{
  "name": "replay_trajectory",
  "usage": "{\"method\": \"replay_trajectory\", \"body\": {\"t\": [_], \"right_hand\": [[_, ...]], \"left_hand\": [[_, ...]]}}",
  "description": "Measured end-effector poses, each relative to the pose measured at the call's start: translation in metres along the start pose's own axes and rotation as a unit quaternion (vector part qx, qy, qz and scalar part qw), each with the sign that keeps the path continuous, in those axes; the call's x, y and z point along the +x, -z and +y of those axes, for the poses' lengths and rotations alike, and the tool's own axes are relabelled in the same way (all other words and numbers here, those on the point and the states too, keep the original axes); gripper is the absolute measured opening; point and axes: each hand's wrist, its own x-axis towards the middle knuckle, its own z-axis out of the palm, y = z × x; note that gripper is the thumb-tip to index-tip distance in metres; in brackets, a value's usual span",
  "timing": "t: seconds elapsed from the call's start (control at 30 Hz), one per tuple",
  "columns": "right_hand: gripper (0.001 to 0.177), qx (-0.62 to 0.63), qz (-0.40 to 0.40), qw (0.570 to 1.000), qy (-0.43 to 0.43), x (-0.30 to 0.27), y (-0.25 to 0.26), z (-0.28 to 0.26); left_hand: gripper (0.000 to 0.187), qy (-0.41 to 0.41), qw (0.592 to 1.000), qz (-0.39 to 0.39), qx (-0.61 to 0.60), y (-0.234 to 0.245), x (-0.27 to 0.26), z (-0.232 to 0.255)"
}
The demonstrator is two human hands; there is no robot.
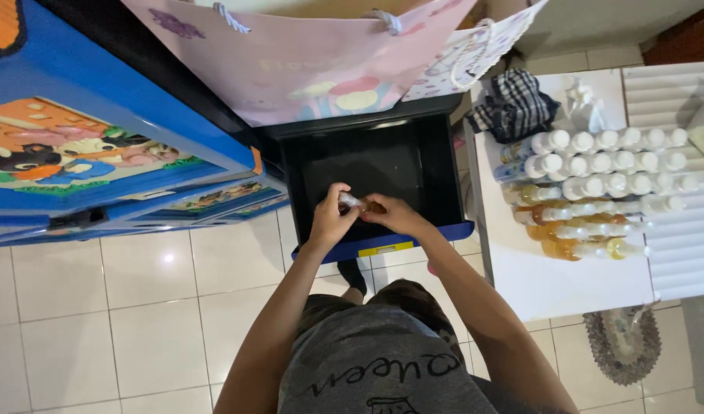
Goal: Applying labels to small dropper bottles and organizing them on a table surface.
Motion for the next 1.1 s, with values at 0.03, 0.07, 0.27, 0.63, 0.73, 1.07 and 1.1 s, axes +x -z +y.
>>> {"method": "replay_trajectory", "body": {"t": [0.03,0.07,0.27,0.63,0.73,1.07,1.1], "right_hand": [[0.047,-0.001,0.003,1.000,0.001,-0.008,0.003,-0.008],[0.046,0.004,0.022,1.000,0.001,-0.016,0.005,-0.016],[0.046,0.102,0.066,0.991,0.058,-0.035,0.009,-0.006],[0.048,0.185,0.096,0.976,0.057,-0.078,0.028,-0.004],[0.049,0.226,0.099,0.964,0.099,-0.086,0.031,0.008],[0.050,0.224,0.135,0.957,0.127,-0.137,0.050,0.011],[0.050,0.235,0.131,0.953,0.142,-0.142,0.052,0.012]], "left_hand": [[0.050,-0.003,1.000,0.000,0.000,-0.001,0.000,0.004],[0.046,-0.008,1.000,-0.005,-0.010,-0.002,-0.001,0.008],[0.032,-0.053,0.998,-0.015,-0.024,-0.007,-0.006,0.036],[0.040,-0.094,0.994,-0.052,-0.032,-0.029,-0.021,0.078],[0.044,-0.130,0.990,-0.050,-0.040,-0.041,-0.024,0.082],[0.051,-0.182,0.982,-0.048,-0.032,-0.073,-0.039,0.124],[0.050,-0.191,0.980,-0.045,-0.030,-0.077,-0.040,0.126]]}}
